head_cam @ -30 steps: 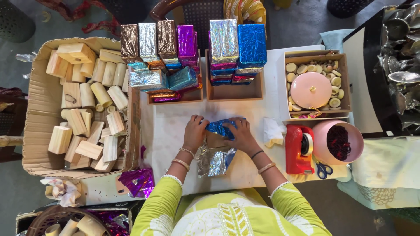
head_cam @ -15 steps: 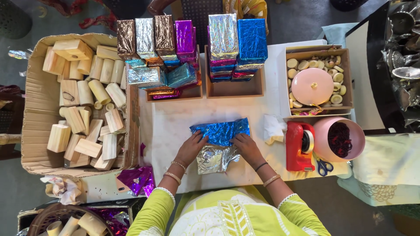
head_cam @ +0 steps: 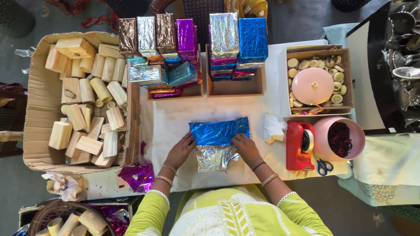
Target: Individually wrapping rectangular wooden blocks in colorful decorative foil and securing them.
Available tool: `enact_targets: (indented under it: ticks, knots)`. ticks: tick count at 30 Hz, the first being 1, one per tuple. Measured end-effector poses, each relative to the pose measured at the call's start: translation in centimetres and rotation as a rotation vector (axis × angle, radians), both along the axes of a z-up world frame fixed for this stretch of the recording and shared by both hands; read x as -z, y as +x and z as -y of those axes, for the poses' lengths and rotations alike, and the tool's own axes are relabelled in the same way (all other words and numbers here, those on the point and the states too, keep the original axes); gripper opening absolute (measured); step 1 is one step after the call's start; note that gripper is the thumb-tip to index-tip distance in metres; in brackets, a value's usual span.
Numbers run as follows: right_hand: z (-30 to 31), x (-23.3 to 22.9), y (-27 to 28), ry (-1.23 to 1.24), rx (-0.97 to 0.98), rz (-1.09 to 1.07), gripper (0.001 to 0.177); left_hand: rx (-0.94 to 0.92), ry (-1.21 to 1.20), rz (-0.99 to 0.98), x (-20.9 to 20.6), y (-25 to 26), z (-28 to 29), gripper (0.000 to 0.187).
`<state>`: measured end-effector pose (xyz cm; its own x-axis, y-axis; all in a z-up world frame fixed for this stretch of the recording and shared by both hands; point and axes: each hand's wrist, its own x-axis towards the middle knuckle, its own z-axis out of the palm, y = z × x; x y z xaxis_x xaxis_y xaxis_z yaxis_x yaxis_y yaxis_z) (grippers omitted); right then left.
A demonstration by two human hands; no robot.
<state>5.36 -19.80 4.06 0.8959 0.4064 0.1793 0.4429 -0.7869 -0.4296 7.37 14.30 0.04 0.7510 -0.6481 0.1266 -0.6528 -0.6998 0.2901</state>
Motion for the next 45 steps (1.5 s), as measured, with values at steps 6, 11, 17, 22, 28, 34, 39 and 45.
enact_targets:
  ticks: [6,11,17,22,28,34,39,45]
  knots:
    - [-0.3,0.2,0.0,-0.031,0.005,-0.026,0.020,-0.127,-0.063,0.018,-0.5,-1.3,-1.9,0.017]
    - [-0.3,0.7,-0.2,-0.043,-0.020,0.043,0.018,-0.154,-0.222,0.049,-5.7,0.0,3.5,0.022]
    - [-0.1,0.4,-0.1,-0.056,-0.045,0.068,0.022,0.135,-0.072,0.024,-5.0,1.9,9.3,0.045]
    - [-0.1,0.6,-0.3,-0.058,-0.071,0.084,0.028,0.196,0.136,0.096,-0.5,0.9,9.7,0.044]
    - [0.2,0.7,-0.3,-0.067,-0.075,0.077,0.023,0.210,0.178,0.228,0.5,-0.2,9.3,0.044]
    - [0.5,1.2,-0.3,-0.085,-0.085,0.085,0.023,0.162,0.124,0.144,-2.4,-1.4,9.0,0.058]
    - [1.0,1.8,-0.4,-0.071,-0.103,0.112,0.023,0.154,-0.010,0.058,-2.9,-1.5,8.9,0.057]
    - [1.3,2.0,-0.2,-0.063,-0.136,0.117,0.023,0.061,-0.076,-0.001,-1.1,-0.9,9.7,0.022]
